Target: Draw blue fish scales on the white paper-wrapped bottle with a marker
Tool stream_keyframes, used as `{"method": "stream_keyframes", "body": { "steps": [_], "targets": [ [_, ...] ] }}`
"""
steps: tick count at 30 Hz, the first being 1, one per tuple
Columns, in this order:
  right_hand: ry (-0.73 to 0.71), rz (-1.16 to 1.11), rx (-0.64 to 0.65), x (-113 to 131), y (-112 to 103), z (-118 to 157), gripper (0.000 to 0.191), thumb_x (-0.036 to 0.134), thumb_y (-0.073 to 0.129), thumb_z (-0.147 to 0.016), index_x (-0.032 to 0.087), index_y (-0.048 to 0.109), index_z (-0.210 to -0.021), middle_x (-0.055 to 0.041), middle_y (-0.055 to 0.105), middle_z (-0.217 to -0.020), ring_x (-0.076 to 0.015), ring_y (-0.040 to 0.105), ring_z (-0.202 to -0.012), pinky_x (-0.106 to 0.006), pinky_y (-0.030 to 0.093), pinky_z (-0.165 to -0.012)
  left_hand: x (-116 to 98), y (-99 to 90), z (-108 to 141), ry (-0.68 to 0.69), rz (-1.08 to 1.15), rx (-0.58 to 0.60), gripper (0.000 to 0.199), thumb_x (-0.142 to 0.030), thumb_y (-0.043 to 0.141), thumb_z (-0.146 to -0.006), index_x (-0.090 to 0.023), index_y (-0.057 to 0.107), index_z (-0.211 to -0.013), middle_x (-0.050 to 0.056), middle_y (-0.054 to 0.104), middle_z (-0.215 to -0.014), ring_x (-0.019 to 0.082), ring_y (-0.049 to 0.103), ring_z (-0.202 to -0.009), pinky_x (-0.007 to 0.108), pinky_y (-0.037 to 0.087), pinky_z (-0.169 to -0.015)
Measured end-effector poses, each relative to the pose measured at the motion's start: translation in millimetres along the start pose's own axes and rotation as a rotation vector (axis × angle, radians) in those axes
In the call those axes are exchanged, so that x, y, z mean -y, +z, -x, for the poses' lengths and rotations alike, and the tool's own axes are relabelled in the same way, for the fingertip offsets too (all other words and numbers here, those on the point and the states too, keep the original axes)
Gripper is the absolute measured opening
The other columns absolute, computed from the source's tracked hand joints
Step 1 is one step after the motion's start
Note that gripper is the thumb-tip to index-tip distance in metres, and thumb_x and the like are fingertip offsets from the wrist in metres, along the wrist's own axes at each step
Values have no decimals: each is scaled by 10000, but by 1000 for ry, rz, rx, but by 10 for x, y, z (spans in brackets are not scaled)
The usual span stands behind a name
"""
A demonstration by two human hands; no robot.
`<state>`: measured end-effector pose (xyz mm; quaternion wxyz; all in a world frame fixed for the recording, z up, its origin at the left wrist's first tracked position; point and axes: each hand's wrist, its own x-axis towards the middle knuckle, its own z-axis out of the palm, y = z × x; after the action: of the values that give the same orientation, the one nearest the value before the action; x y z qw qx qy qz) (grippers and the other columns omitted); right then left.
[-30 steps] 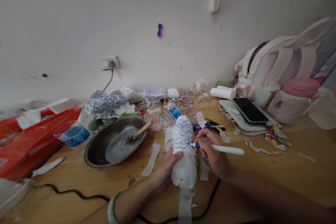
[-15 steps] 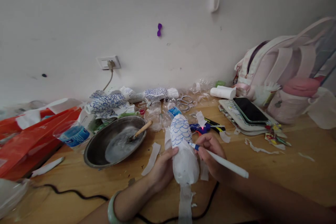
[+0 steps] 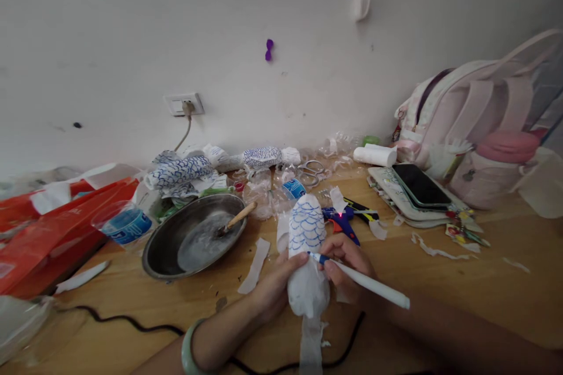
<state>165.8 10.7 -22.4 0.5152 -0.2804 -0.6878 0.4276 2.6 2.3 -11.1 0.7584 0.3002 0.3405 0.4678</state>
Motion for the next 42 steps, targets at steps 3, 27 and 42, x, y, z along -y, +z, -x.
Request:
{"method": "stream_keyframes", "body": {
  "steps": [3, 27, 42],
  "targets": [
    [-10, 50, -13, 27, -10, -20, 36, 250, 517, -850, 215, 509, -843, 15, 511, -646, -123, 441, -524, -245, 339, -478, -14, 39, 12, 22, -31, -6, 380, -363, 873, -587, -124, 720, -840, 63, 708, -769, 158, 599, -678, 274, 472, -717],
    [-227, 286, 27, 63, -53, -136, 37, 170, 479, -767, 206, 477, -759, 10, 497, -647, -117, 463, -537, -233, 353, -475, 0, 27, 1, 42, -73, -39, 430, -384, 877, -545, -129, 716, -851, 72, 715, -812, 174, 612, -725, 268, 482, -701],
    [88, 19, -19, 74, -67, -129, 87, 288, 503, -801, 205, 530, -802, 19, 511, -580, -124, 427, -492, -243, 306, -464, -17, 9, -3, 2, -45, 12, 403, -406, 882, -539, -138, 726, -796, 46, 705, -729, 148, 607, -661, 253, 492, -682]
  ]
}}
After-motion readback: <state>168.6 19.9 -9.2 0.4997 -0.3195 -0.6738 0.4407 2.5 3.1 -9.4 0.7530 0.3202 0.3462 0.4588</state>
